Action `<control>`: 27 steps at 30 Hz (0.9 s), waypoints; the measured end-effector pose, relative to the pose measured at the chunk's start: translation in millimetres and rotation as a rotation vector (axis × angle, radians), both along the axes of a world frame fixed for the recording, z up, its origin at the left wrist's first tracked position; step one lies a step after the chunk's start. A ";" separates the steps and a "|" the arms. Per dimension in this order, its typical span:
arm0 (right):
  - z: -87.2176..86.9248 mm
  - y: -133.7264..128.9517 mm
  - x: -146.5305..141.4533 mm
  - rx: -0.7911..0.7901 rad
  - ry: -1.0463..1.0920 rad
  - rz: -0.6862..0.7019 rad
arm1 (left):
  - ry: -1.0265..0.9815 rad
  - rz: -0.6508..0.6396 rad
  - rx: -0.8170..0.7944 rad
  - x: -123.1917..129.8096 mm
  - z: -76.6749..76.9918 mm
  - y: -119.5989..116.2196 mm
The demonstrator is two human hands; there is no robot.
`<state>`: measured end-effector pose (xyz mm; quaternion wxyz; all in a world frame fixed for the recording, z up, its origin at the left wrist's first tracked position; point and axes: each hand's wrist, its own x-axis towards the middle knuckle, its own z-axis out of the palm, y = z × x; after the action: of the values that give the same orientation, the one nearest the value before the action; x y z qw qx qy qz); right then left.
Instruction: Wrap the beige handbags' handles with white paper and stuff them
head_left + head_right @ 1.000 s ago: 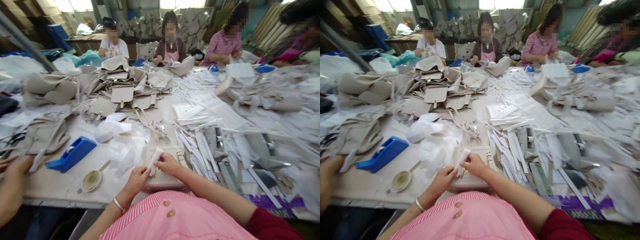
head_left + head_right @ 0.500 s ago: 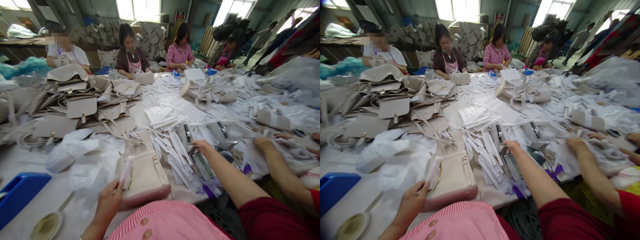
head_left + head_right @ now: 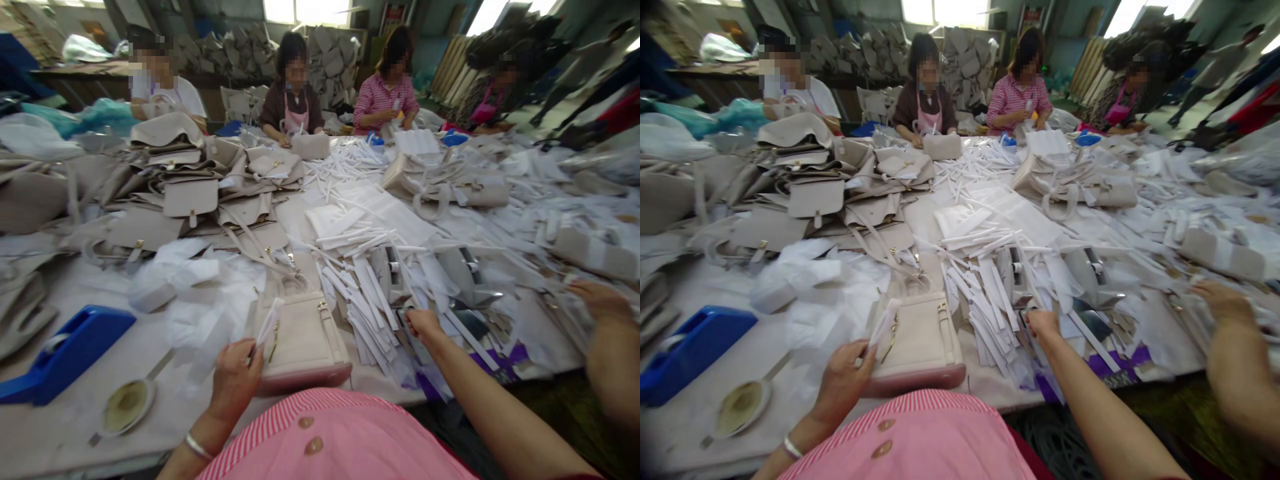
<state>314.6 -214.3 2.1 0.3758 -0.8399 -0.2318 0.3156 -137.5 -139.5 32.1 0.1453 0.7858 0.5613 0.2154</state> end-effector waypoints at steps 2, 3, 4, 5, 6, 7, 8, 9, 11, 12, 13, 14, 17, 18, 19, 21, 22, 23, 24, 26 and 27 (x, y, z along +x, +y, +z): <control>7.3 0.7 -19.3 -0.059 0.083 0.097 | 0.042 0.010 0.002 0.5 5.6 -7.5; 13.1 3.9 -33.3 -0.069 0.127 0.164 | 0.068 0.011 -0.012 1.0 8.7 -11.0; 20.0 9.2 -50.7 -0.063 0.172 0.248 | 0.087 0.014 -0.019 1.6 11.5 -13.6; 28.0 16.2 -71.9 -0.042 0.210 0.349 | 0.106 0.022 -0.029 2.2 13.8 -15.3; 36.9 24.1 -96.7 -0.019 0.244 0.460 | 0.123 0.021 -0.034 2.7 15.3 -16.3; 46.1 32.2 -124.4 0.007 0.280 0.566 | 0.135 0.023 -0.031 3.1 16.3 -16.9; 54.9 40.1 -153.8 0.026 0.310 0.663 | 0.150 0.021 -0.029 3.4 16.8 -17.4; 62.4 47.5 -183.5 0.043 0.325 0.752 | 0.163 0.016 -0.026 3.7 17.0 -18.0; 70.5 60.5 -237.5 0.070 0.360 0.877 | 0.187 0.001 -0.026 4.2 16.6 -19.5; 70.4 66.1 -259.4 0.079 0.362 0.911 | 0.195 -0.009 -0.030 4.3 16.1 -20.2; 67.8 71.1 -276.9 0.083 0.358 0.931 | 0.199 -0.017 -0.037 4.1 15.3 -20.7; 63.6 75.4 -290.1 0.069 0.342 0.926 | 0.199 -0.027 -0.046 3.6 14.4 -21.0; 48.2 82.7 -308.2 -0.008 0.261 0.894 | 0.196 -0.048 -0.082 1.1 10.9 -21.2; 44.2 83.6 -309.7 -0.031 0.229 0.895 | 0.197 -0.048 -0.093 0.1 9.8 -21.4; 41.4 83.9 -310.2 -0.046 0.199 0.901 | 0.199 -0.048 -0.102 -0.8 8.9 -21.7; 38.6 83.6 -310.1 -0.057 0.149 0.911 | 0.203 -0.042 -0.109 -2.1 7.7 -22.7; 38.5 83.2 -310.1 -0.060 0.135 0.910 | 0.204 -0.030 -0.110 -2.3 7.5 -23.4; 38.8 82.7 -310.3 -0.062 0.131 0.905 | 0.206 -0.011 -0.111 -2.4 7.5 -24.1; 39.4 82.4 -310.6 -0.065 0.133 0.898 | 0.206 0.012 -0.111 -2.4 7.7 -24.8; 40.8 82.0 -311.4 -0.075 0.142 0.885 | 0.201 0.049 -0.103 -2.3 8.3 -25.7; 41.4 82.2 -311.8 -0.083 0.142 0.884 | 0.196 0.047 -0.093 -2.2 8.7 -25.9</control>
<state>2.8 -132.2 43.5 0.1858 -0.6508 -0.5294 0.5115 -139.8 -165.4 40.8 0.1208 0.7822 0.6003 0.1144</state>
